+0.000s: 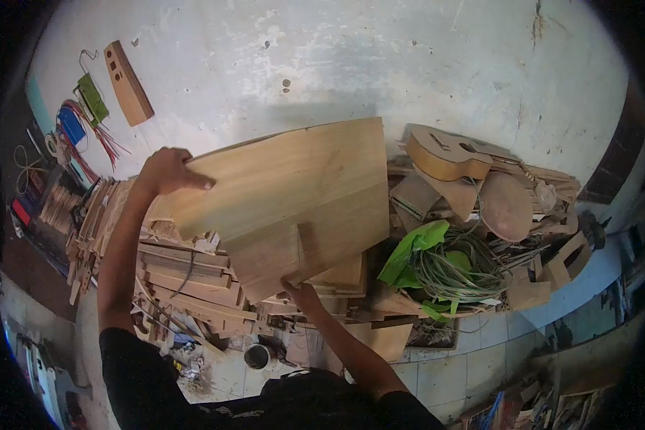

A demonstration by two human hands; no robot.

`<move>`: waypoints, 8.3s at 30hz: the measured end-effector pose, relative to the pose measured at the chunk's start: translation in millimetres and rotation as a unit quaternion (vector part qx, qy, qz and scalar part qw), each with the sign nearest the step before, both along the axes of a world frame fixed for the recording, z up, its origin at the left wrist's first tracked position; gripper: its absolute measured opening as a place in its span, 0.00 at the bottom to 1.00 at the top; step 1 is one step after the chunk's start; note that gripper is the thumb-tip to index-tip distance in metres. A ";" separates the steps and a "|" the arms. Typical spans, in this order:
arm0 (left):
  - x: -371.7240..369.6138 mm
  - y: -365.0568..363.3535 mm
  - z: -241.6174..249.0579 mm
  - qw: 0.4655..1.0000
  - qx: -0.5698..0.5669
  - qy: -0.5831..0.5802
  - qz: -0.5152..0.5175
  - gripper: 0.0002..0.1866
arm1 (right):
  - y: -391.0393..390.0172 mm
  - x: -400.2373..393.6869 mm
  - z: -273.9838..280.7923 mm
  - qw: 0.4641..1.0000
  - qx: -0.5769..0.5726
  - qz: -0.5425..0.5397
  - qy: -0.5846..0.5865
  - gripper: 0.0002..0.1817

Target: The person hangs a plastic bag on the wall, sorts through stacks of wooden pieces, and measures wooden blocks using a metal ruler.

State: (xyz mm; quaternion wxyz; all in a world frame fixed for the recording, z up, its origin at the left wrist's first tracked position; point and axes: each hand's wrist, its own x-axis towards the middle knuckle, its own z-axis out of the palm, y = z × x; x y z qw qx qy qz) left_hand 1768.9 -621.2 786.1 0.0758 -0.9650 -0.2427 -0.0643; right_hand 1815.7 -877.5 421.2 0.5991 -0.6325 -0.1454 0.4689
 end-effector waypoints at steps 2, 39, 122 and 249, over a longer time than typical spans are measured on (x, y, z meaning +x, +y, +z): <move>-15.3 0.7 -10.6 1.000 -0.007 -0.014 -0.001 0.43 | -5.4 -1.3 -1.2 1.000 0.002 -0.008 0.002 0.26; -89.1 -206.8 -92.0 0.936 -0.173 -0.109 -0.286 0.36 | -178.2 -109.3 263.3 0.782 -0.215 0.049 -0.582 0.36; -79.4 -216.5 -84.0 0.940 -0.181 -0.160 -0.240 0.30 | -178.8 -106.8 211.8 0.849 -0.053 -0.013 -0.525 0.37; -108.5 -372.9 -34.4 0.934 0.141 -0.215 -0.250 0.27 | -286.6 -107.8 222.6 0.790 0.181 -0.140 -0.568 0.32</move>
